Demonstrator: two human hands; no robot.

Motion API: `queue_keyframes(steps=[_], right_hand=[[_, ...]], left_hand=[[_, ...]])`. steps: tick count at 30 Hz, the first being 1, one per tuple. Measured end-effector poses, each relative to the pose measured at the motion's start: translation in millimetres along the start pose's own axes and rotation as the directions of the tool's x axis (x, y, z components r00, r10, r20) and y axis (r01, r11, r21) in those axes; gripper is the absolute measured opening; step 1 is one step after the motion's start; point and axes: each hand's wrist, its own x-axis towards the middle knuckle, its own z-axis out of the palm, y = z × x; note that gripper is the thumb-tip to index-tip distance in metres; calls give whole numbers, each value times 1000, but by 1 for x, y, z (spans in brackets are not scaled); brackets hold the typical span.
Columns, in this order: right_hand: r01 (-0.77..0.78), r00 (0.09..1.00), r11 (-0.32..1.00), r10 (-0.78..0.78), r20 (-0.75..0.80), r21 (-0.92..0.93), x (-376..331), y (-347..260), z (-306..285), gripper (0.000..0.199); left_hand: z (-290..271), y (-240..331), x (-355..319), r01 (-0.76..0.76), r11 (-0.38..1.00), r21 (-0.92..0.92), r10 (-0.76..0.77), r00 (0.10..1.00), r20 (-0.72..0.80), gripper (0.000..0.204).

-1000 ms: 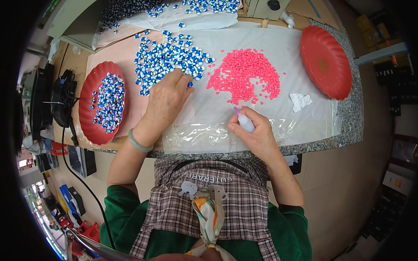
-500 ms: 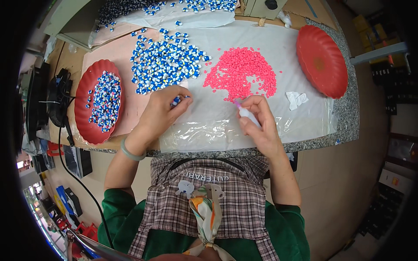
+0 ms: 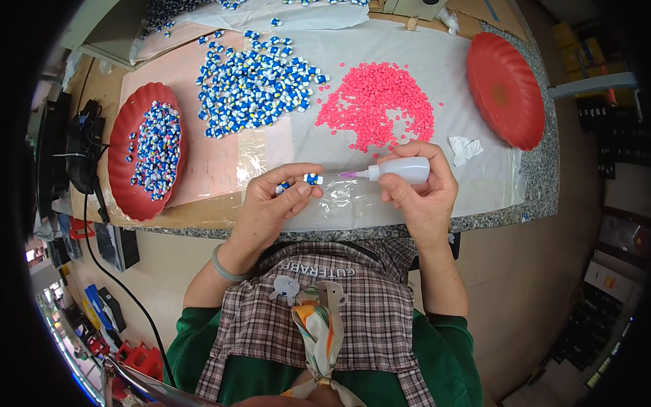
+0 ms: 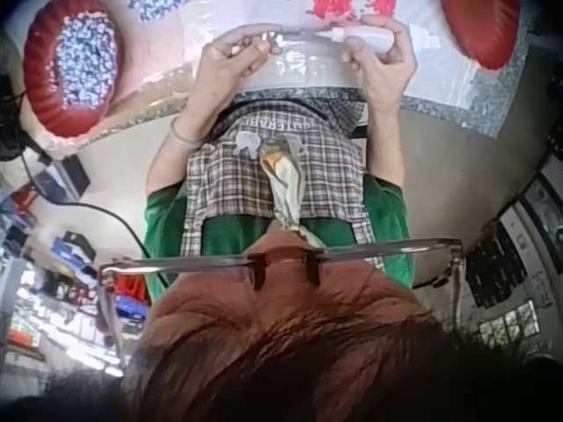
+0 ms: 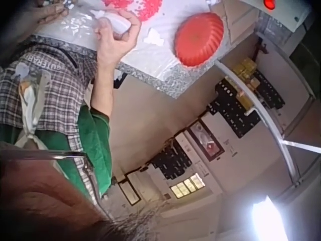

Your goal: Gluing small blue decorative eyes or pieces onto pink plastic toy components.

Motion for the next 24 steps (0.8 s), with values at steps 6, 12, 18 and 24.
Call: queue_keyframes(steps=[6,12,18,24], right_hand=[[195,981,952,-184,66,-238,-8,-7,11,47],[328,945,837,-287,159,-437,-14,-11,17,46],[398,917,767,-344,200,-503,-17,-12,18,46],[438,899,720,-367,241,-538,-15,-13,21,46]], left_hand=[[0,-6,-4,-64,974,216,68,998,-11,24],[0,-5,-4,-51,970,239,52,999,0,21],[-1,-6,-4,-66,959,275,67,998,5,22],[-2,-7,-3,-62,961,268,59,998,21,22]])
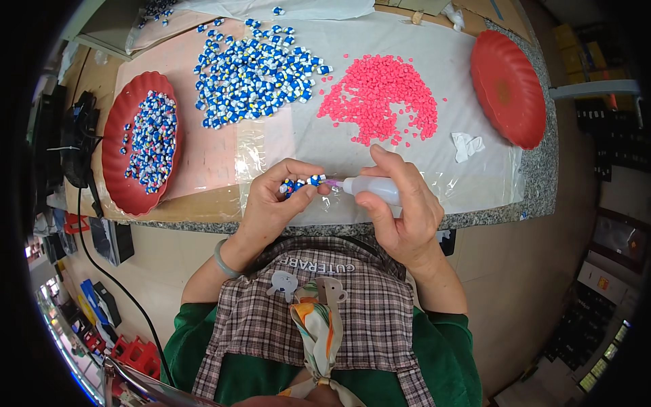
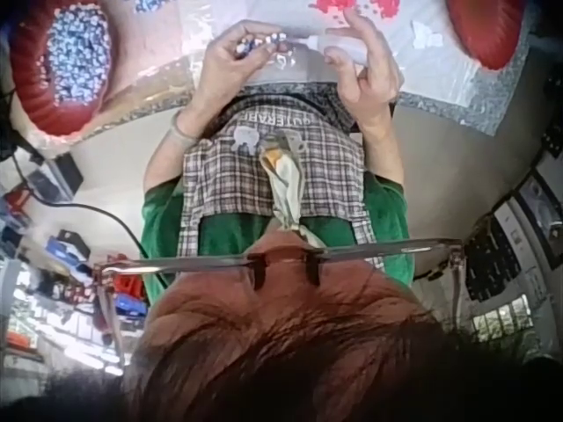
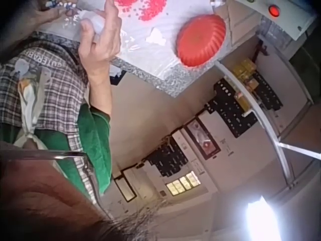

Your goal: Gluing small blue decorative eyes or pieces onto pink plastic toy components.

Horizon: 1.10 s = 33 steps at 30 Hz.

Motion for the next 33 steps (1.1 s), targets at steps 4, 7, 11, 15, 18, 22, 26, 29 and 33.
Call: queue_keyframes(steps=[4,7,11,15,18,22,26,29,33], right_hand=[[6,1000,1000,-6,4,5,1,-2,1,46],[74,997,997,-74,9,-35,4,-2,1,47],[176,984,982,-176,2,-69,8,-1,2,48],[199,980,977,-199,9,-77,8,0,0,49],[31,1000,1000,-31,1,-4,6,0,-6,41],[-285,943,772,331,24,567,6,21,-16,31],[-392,884,608,458,99,691,7,48,-24,34],[-482,858,630,478,185,609,5,55,-24,32],[-510,840,717,535,94,475,1,59,-15,25]], left_hand=[[-1,0,0,-6,1000,6,6,1000,0,22],[-1,-1,0,-12,1000,3,12,1000,3,23],[-1,-2,0,-32,999,-9,32,999,5,22],[1,-1,1,-34,998,-45,33,999,-12,21],[1,0,2,-12,999,-45,12,1000,-5,21],[1,-2,0,7,995,-95,-8,1000,-11,21],[-1,-1,0,18,997,-72,-19,1000,-14,20],[-1,-1,0,28,998,-64,-28,1000,-10,21],[1,0,1,9,999,-52,-9,1000,-10,21]])
